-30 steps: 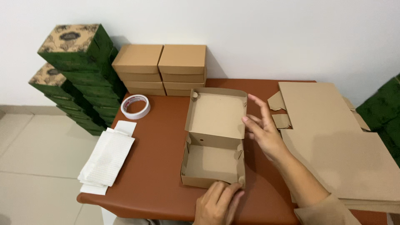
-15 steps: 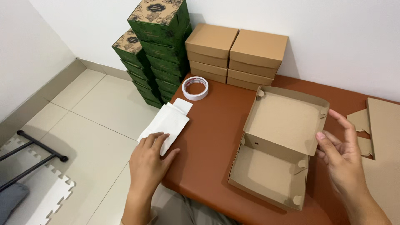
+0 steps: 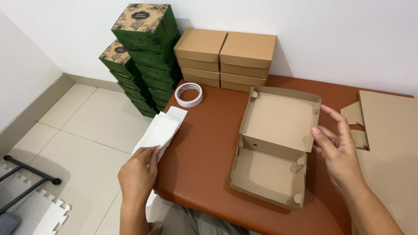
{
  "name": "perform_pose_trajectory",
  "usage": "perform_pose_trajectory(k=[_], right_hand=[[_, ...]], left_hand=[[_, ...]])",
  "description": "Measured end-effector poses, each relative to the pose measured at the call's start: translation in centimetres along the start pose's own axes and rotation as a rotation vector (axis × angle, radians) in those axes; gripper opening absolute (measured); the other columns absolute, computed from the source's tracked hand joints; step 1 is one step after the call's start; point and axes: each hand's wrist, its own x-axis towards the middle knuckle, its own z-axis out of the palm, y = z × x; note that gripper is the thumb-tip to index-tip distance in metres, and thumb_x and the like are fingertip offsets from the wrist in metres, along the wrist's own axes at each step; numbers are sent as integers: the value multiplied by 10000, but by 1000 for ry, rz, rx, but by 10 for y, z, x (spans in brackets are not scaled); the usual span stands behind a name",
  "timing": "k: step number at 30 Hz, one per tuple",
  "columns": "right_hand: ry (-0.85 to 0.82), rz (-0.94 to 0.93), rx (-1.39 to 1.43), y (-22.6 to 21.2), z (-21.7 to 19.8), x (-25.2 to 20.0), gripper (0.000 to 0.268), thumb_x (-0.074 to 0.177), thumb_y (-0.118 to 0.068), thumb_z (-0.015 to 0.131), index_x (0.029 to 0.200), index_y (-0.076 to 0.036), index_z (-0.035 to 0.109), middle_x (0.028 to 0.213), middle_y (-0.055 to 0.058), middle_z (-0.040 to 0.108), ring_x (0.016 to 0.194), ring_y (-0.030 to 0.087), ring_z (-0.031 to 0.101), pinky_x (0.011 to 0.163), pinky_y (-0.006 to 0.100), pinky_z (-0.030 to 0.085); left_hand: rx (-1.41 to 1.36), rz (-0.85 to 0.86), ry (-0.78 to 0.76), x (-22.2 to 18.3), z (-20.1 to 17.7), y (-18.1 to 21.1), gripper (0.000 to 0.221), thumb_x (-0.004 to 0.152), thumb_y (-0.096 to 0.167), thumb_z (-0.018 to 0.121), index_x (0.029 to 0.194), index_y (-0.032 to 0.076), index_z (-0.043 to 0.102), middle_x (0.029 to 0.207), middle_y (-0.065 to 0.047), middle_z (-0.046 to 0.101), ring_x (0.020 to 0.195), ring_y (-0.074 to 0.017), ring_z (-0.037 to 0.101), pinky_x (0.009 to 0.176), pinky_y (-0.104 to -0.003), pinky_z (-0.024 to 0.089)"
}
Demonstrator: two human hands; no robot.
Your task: The person assembles a flat cardboard piece into a box by folding and tucking the flaps into place. They then place a white tissue inside the box, close the lid, and stack the finished box with others.
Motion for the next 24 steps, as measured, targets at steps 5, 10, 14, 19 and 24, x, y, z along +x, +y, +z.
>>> perform_pose_trajectory(k=[5,10,14,19,24], right_hand=[[-3,25,36,2,-1,1,545,979,-117,526,1498,-240,416,1159,140,645,987,186,599,832,325,497],[-4,52,12,-8,1,-4,537,985,-139,533,1499,-249,427,1089,111,647,949,172,594,818,308,483],[-24,43,46,-11,1,-5,543,981,-115,523,1501,-241,428,1111,126,642,965,185,599,855,328,508],[-38,-9,82,3,-3,2,544,976,-114,545,1489,-256,432,1100,112,637,968,160,591,810,309,500],[21,98,-12,-20,4,-8,546,960,-174,544,1478,-271,399,1140,122,624,975,178,581,820,315,463]], left_hand=[[-31,-115,-109,4,-11,7,300,979,413,503,1080,316,768,1181,210,708,862,-162,722,783,-354,493],[-86,-209,-156,6,-17,8,332,964,429,503,1071,282,780,1202,219,707,839,-170,698,791,-338,471],[-175,-267,-187,8,-24,9,336,927,417,532,1081,268,792,1193,196,731,831,-173,690,866,-323,456],[-209,-296,-165,11,-18,1,320,915,416,567,1088,272,793,1106,92,774,941,-199,670,909,-354,460],[-191,82,280,7,2,-16,204,1048,245,501,1064,164,687,1060,60,698,877,-184,651,725,-373,480]])
